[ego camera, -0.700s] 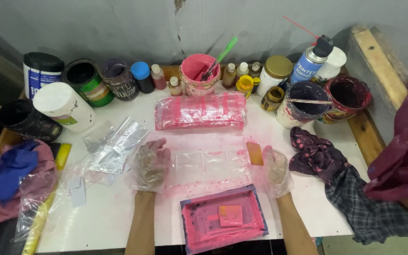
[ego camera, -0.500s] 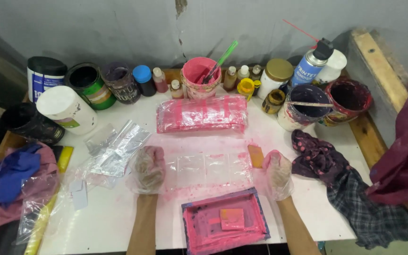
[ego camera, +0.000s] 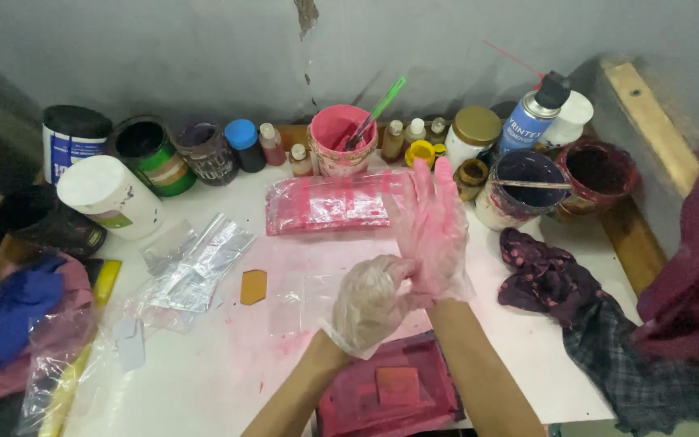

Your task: Applying pink ink to a small printing frame and cleaning it with a cloth at a workbench.

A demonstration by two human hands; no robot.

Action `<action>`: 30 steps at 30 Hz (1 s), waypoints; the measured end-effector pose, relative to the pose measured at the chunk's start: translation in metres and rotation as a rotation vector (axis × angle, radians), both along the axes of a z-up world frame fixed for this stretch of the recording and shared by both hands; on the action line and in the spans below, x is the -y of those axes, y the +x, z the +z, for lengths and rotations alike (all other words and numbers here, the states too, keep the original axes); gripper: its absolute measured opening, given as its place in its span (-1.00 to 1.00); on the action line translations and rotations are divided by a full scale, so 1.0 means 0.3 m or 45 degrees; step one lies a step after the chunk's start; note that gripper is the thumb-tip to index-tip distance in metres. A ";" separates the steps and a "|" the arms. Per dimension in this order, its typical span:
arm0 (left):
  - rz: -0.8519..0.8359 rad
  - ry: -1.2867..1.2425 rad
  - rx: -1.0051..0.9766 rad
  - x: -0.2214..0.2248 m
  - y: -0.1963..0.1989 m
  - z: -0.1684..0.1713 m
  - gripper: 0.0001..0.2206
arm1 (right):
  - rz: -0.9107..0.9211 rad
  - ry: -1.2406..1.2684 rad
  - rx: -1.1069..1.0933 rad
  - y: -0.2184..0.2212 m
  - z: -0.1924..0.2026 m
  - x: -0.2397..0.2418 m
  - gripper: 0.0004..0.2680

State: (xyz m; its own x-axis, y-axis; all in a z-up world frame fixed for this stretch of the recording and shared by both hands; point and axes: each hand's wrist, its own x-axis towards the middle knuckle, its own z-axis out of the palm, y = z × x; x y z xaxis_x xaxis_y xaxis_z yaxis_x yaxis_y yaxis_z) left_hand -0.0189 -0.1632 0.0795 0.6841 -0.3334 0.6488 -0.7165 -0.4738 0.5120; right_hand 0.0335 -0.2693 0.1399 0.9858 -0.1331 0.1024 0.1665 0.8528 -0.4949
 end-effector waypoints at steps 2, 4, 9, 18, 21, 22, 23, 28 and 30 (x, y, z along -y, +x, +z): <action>-0.053 -0.009 0.018 -0.008 0.060 -0.132 -0.81 | -0.036 0.060 0.051 0.041 -0.012 0.003 -0.62; -0.102 -0.017 0.031 -0.020 0.084 -0.204 -0.97 | -0.069 0.121 0.098 0.045 -0.003 -0.008 -0.61; -0.294 -0.102 -0.153 -0.079 0.014 -0.097 -0.88 | 0.028 -0.179 -0.021 0.028 -0.065 -0.035 -0.51; -0.256 0.790 -1.199 -0.180 -0.104 0.056 -0.68 | 0.181 -0.919 -0.017 -0.039 -0.165 0.072 -0.85; -0.386 0.900 -1.035 -0.185 -0.101 -0.097 -0.71 | 0.168 -1.000 0.185 -0.057 -0.175 0.100 -0.67; -0.388 0.898 -1.034 -0.170 -0.099 -0.090 -0.71 | 0.167 -1.003 0.184 -0.060 -0.170 0.107 -0.67; -0.394 0.976 -1.073 -0.156 -0.096 -0.083 -0.77 | 0.096 -1.103 0.134 -0.063 -0.164 0.114 -0.69; -0.456 1.187 -1.015 -0.133 -0.097 -0.134 -0.76 | 0.037 -1.238 0.000 -0.083 -0.127 0.142 -0.70; -0.386 1.138 -0.935 -0.128 -0.105 -0.142 -0.77 | -0.056 -1.249 -0.219 -0.080 -0.130 0.151 -0.62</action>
State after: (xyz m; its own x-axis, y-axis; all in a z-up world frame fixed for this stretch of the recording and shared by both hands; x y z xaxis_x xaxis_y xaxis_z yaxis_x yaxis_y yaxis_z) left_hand -0.0503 -0.1248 0.0368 0.6100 -0.6793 -0.4081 -0.5344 -0.7329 0.4211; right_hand 0.0095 -0.3146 0.1009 0.9938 -0.1029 0.0432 0.0484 0.0485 -0.9976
